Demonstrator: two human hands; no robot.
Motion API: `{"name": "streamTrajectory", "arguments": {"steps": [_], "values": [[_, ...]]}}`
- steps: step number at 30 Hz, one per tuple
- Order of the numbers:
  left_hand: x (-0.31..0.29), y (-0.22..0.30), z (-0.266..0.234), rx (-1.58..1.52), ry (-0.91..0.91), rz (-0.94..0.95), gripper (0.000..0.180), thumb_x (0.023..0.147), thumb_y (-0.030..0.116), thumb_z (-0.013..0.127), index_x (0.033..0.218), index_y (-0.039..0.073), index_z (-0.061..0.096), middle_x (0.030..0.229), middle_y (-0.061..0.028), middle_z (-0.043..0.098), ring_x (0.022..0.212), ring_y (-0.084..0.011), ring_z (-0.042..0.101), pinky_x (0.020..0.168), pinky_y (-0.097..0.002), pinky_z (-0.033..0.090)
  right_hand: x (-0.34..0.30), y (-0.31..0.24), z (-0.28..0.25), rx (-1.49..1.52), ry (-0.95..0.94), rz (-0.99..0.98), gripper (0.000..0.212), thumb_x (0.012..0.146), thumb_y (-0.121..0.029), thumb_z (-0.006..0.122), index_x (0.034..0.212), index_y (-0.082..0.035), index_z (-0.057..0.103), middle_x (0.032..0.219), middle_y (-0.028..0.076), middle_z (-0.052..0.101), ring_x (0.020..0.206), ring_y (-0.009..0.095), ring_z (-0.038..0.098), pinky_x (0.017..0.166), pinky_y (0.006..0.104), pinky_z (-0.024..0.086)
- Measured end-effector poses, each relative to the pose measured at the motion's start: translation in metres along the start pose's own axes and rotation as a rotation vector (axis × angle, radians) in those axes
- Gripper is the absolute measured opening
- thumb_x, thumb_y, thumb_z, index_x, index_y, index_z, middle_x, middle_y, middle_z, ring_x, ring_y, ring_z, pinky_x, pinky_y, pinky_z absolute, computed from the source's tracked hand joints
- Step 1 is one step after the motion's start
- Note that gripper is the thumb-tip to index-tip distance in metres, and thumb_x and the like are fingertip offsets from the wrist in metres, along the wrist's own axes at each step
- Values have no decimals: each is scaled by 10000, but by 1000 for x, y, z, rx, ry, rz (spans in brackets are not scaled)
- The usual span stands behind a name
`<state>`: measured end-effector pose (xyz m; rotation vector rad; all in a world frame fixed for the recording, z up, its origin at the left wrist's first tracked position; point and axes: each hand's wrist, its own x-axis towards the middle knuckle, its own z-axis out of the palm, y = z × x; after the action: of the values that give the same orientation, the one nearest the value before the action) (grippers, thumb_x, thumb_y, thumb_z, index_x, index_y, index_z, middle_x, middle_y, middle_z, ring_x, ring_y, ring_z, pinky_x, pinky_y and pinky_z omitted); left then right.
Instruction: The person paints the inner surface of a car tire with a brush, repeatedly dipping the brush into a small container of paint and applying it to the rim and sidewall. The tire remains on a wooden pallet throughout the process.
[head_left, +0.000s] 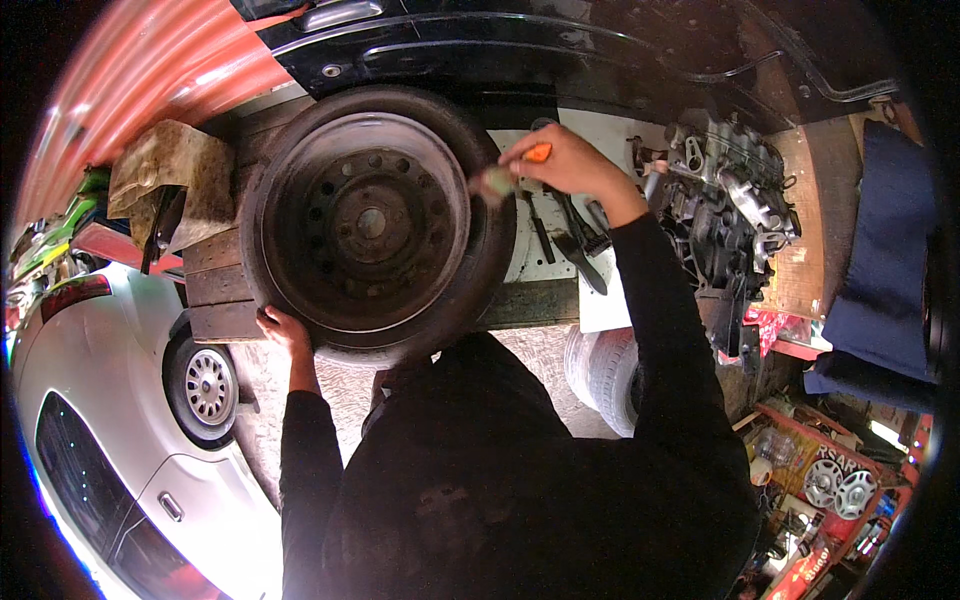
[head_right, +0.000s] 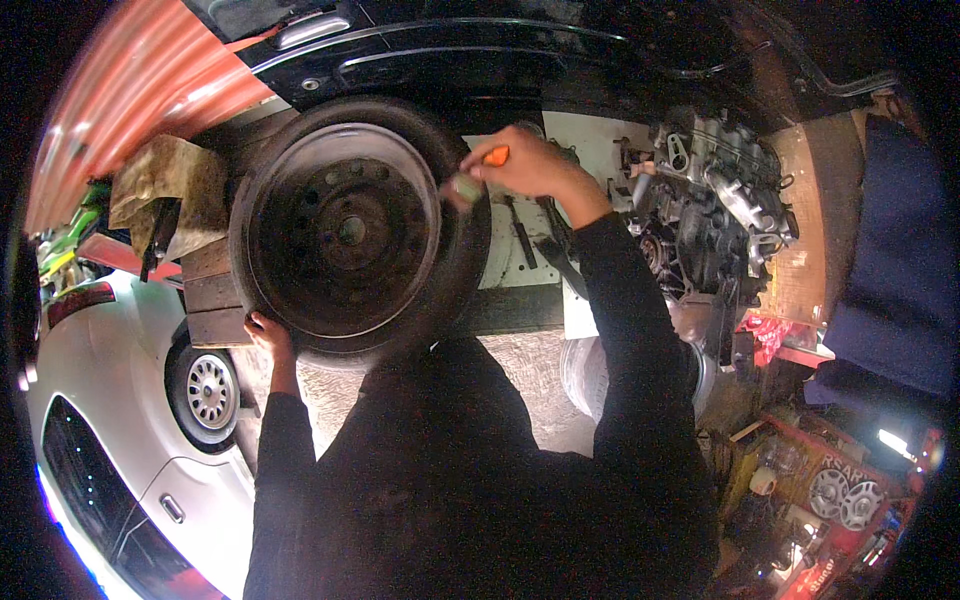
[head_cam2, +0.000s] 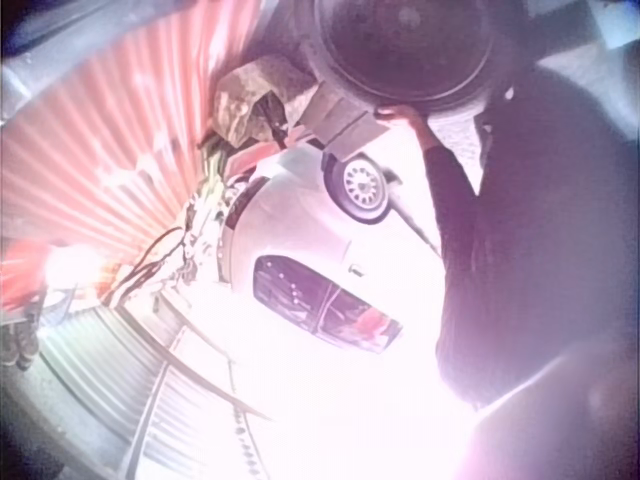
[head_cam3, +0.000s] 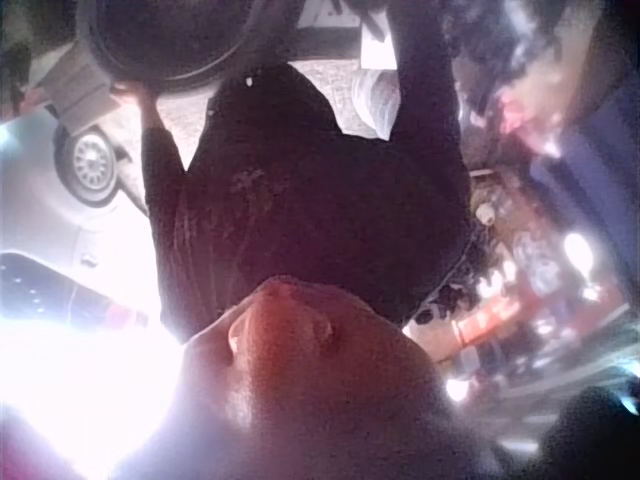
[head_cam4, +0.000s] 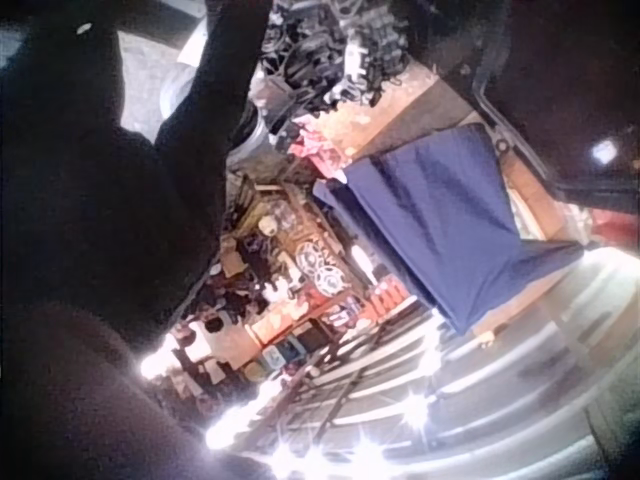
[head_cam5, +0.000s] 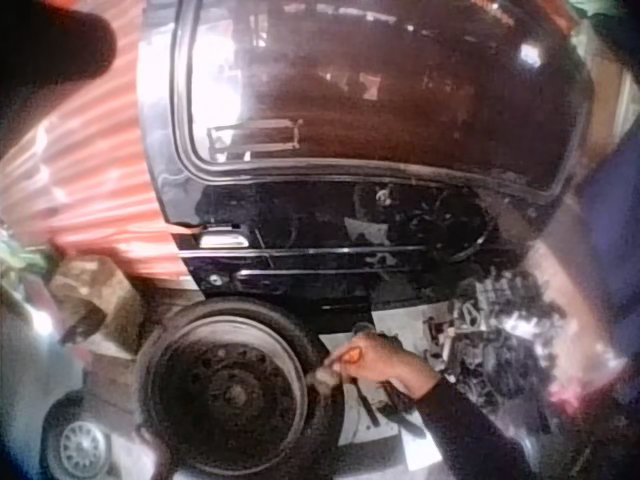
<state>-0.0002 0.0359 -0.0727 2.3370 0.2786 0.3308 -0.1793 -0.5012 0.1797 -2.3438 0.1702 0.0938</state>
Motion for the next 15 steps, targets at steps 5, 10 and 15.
{"name": "streamTrajectory", "arguments": {"steps": [5, 10, 15], "values": [[5, 6, 7, 19, 3, -15, 538, 1058, 355, 455, 1333, -101, 532, 1326, -336, 568, 1227, -477, 546, 1071, -498, 417, 16, 4, -7, -98, 179, 17, 186, 933, -144, 716, 1096, -74, 773, 1057, 124, 767, 948, 216, 730, 890, 355, 557], [2, 10, 6, 7, 5, -12, 537, 1061, 355, 449, 1344, -95, 522, 1318, -335, 573, 1220, -479, 548, 1068, -503, 416, 1, -10, -37, 196, -381, 307, 242, 901, -133, 751, 1139, -90, 767, 1061, 109, 769, 975, 201, 732, 888, 369, 568], [4, 7, 8, -29, 18, 23, 532, 1063, 347, 450, 1351, -96, 513, 1338, -332, 561, 1240, -474, 536, 1082, -498, 407, 4, 5, -36, -103, -49, 121, 210, 940, -175, 726, 1117, -73, 774, 1095, 83, 767, 1007, 188, 719, 917, 353, 552]]}}
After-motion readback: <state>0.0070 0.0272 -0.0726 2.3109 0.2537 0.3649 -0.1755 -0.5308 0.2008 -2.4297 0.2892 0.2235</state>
